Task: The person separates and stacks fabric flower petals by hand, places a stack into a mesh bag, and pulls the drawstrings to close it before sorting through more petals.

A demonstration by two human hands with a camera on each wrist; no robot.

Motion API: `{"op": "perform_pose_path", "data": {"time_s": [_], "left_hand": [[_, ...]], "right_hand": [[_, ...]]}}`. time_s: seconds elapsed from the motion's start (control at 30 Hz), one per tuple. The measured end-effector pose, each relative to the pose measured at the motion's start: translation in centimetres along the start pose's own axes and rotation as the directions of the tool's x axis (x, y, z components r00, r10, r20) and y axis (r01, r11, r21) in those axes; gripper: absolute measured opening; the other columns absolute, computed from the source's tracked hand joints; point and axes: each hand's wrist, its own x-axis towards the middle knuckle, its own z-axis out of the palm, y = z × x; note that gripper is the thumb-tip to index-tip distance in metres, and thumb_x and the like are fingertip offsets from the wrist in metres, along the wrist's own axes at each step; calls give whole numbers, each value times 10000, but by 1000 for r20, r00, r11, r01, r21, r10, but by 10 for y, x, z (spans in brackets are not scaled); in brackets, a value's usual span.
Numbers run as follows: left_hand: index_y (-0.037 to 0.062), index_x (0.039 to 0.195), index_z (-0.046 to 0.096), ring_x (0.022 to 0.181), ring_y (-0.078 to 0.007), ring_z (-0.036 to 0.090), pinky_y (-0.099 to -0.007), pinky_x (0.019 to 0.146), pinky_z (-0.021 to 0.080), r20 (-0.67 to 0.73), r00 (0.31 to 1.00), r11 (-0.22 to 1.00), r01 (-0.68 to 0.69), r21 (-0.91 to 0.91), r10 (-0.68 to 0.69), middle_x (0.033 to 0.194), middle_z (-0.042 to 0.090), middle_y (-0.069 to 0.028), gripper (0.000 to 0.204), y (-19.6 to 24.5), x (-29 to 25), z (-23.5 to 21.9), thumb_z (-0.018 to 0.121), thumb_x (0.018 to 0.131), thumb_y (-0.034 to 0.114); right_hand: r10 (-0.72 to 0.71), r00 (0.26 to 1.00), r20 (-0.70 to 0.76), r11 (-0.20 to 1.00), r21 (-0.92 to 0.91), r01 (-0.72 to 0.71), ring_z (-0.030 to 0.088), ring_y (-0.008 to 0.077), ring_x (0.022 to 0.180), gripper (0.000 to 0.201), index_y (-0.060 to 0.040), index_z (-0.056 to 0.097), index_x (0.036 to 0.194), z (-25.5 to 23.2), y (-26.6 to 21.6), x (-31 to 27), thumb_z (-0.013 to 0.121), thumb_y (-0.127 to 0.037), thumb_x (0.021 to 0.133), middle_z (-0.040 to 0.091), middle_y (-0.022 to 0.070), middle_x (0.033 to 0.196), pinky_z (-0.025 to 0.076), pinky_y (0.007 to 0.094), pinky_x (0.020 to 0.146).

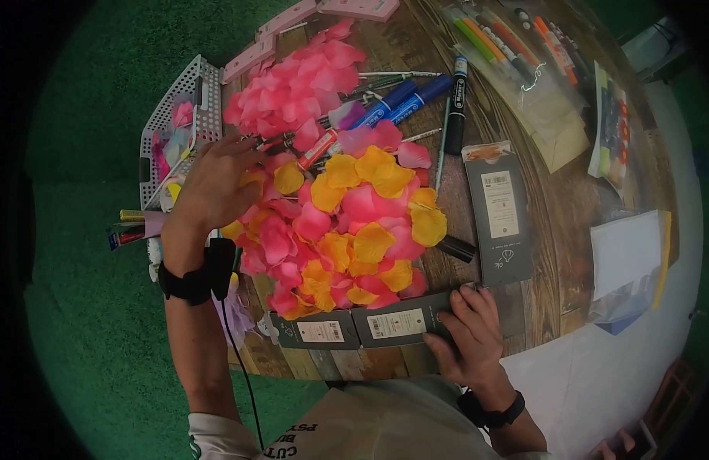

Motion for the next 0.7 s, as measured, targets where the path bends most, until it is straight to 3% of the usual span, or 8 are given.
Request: {"op": "perform_pose_path", "data": {"time_s": [0.07,0.17,0.3,0.37,0.47,0.6,0.7], "left_hand": [[22,896,659,854,-345,576,-408,755,459,44,995,928,103,-357,-94,831,612,-158,251,19,30,-13,647,752,227],[25,973,646,929,-335,560,-438,867,404,127,981,899,185,-398,-146,875,618,-147,349,47,63,-10,646,776,312],[24,1053,617,1050,-331,518,-483,962,318,67,979,921,202,-334,-191,974,619,-136,466,70,82,20,630,790,409],[24,1091,598,1139,-333,469,-500,1010,259,-180,979,971,50,-232,-93,1063,607,-135,512,82,77,27,601,799,444],[38,1076,610,1205,-326,417,-522,1023,242,-46,998,980,30,-195,-40,1143,584,-129,455,95,68,17,610,802,401],[35,1064,614,1177,-322,443,-515,1024,244,-20,998,978,49,-204,-54,1122,595,-132,408,116,54,3,622,803,348],[-1,983,626,1143,-299,464,-486,1011,266,-72,997,948,6,-320,-31,1022,611,-135,370,125,46,2,621,802,321]], "right_hand": [[4,1000,2,1000,-4,-4,517,376,1102,353,23,626,932,1,0,0,749,-158,655,568,191,1143,351,528,974],[11,1000,5,1000,-17,-11,518,371,1102,352,17,627,932,0,-1,0,750,-160,653,569,185,1142,355,526,971],[16,1000,7,1000,-17,-16,524,362,1093,350,7,625,926,-1,0,1,752,-163,647,575,173,1122,368,521,958],[27,1000,7,999,-22,-26,526,361,1089,348,5,625,925,-2,-1,1,751,-163,647,576,172,1116,371,519,955],[28,999,18,999,-17,-28,528,359,1085,344,3,624,925,-3,-1,2,748,-162,650,577,169,1112,375,516,952],[9,1000,9,1000,1,-9,530,358,1082,336,-1,626,927,-2,1,2,744,-164,658,576,165,1118,375,513,953],[11,1000,8,1000,-3,-11,531,356,1082,332,-2,627,929,-2,1,1,742,-164,664,574,163,1125,376,513,954]]}}
